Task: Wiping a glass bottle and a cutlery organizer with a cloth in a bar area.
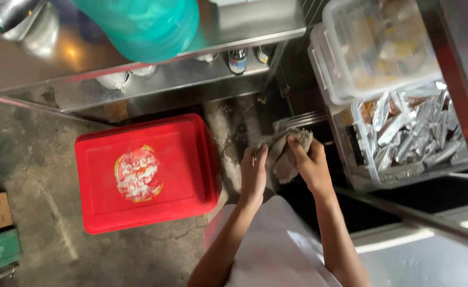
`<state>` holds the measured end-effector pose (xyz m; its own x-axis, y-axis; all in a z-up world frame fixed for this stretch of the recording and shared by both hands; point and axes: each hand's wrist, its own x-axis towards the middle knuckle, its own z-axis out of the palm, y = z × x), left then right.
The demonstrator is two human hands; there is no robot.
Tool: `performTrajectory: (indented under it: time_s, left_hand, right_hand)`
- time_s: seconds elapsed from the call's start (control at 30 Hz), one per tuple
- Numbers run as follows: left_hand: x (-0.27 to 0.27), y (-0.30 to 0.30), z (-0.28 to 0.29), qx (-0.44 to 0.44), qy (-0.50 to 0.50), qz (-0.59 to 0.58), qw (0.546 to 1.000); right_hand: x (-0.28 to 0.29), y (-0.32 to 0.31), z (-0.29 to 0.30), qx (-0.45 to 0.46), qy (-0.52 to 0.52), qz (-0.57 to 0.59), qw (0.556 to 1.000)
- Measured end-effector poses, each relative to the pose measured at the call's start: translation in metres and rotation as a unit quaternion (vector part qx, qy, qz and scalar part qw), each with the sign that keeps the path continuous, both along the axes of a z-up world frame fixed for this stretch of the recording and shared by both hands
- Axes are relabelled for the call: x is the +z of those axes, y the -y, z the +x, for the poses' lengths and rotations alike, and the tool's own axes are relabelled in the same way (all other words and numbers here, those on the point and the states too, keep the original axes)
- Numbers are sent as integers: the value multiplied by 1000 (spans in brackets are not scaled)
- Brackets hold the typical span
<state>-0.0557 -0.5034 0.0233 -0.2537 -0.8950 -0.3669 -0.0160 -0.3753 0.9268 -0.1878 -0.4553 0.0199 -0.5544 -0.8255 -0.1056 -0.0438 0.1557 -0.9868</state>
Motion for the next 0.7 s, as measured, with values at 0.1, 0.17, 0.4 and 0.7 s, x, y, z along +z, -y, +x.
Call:
performTrajectory:
  time_s: [0.1,0.17,0.4,0.7]
  left_hand:
    - [-8,14,-11,0,-32,47,998]
    - [-16,21,-14,-12,-50,84,995]
    - [-16,79,-27,-73,-51,159,983]
    - [-178,151,-77,-41,-160,-11,986]
  right_hand:
    - [-8,21,-8,-20,113,81,990]
    - [-14,31,-13,-34,149,85,985]
    - [-75,80,-37,-124,265,82,953]
    - [-173,167,-69,-139,154,72,975]
